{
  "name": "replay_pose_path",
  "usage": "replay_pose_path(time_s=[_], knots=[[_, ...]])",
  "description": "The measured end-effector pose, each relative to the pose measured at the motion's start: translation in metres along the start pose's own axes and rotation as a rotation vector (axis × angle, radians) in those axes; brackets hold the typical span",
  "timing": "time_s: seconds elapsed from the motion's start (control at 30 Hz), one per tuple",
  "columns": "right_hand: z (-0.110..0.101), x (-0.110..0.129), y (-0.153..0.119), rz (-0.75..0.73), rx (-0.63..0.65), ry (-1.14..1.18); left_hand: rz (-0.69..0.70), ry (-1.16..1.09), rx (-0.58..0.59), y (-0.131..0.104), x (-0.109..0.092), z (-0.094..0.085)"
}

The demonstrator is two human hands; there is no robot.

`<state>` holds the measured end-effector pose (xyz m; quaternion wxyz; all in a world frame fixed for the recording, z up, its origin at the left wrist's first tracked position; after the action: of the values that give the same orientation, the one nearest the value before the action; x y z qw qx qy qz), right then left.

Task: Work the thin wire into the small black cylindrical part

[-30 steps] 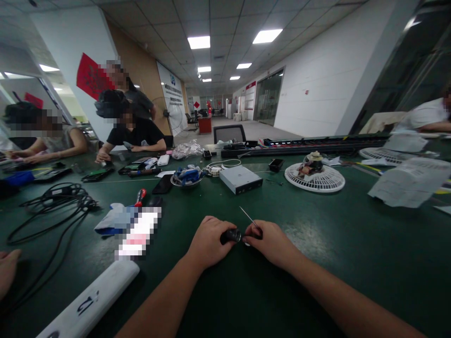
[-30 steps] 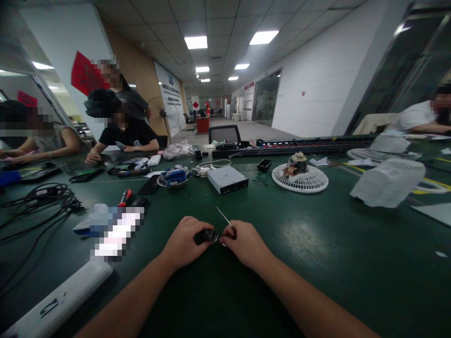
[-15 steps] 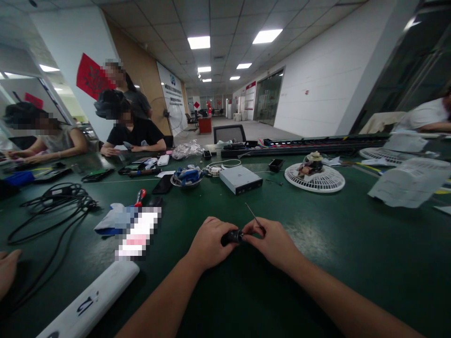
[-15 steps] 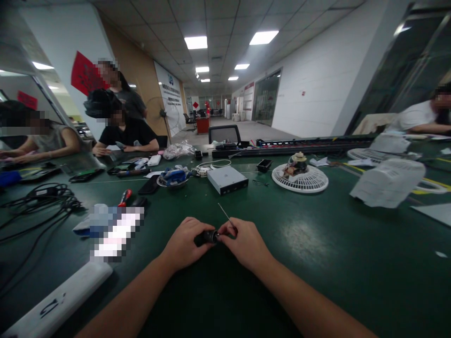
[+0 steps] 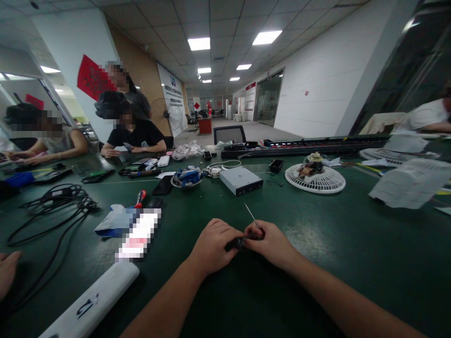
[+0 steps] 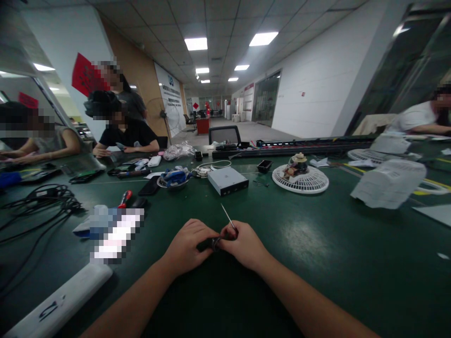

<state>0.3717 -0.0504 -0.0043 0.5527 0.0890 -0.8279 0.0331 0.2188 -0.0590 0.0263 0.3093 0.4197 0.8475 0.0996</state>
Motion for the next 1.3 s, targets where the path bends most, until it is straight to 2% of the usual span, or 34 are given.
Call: replay_pose_path(time_s=[0.1,0.2,0.4,0.57,0.63,0.77,0.93,1.1,1.3], knots=[[0.004,-0.007,0.002,0.036,0.022,0.072,0.017,0.002,-0.004,0.000,-0.001,0.000],[0.002,-0.004,0.002,0.023,-0.002,-0.037,-0.032,0.011,-0.046,0.000,0.002,0.000],[-0.013,0.017,-0.009,-0.052,-0.077,-0.367,-0.266,0.064,-0.227,-0.004,0.022,-0.009],[-0.018,0.024,-0.010,-0.124,-0.060,-0.530,-0.422,0.109,-0.362,-0.011,0.040,-0.017],[-0.018,0.025,-0.008,-0.162,-0.066,-0.553,-0.424,0.102,-0.371,-0.011,0.042,-0.017],[-0.017,0.024,-0.006,-0.233,-0.093,-0.606,-0.360,0.080,-0.314,-0.008,0.039,-0.014],[-0.021,0.025,-0.007,-0.237,-0.122,-0.686,-0.339,0.078,-0.302,-0.007,0.037,-0.013],[-0.019,0.032,-0.011,-0.283,-0.092,-0.624,-0.304,0.061,-0.296,-0.006,0.034,-0.013],[-0.021,0.028,-0.008,-0.255,-0.164,-0.673,-0.305,0.066,-0.318,-0.006,0.035,-0.013]])
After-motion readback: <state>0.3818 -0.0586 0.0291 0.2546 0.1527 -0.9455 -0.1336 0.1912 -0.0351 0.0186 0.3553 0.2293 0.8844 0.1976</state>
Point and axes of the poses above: each hand's wrist, its own y-axis towards the middle knuckle, its own z-axis out of the palm, x = y × z, the point moved 5 cm from there along y, towards the middle knuckle, and after that the axes turned 6 degrees about -y, right-handed, at the moved point
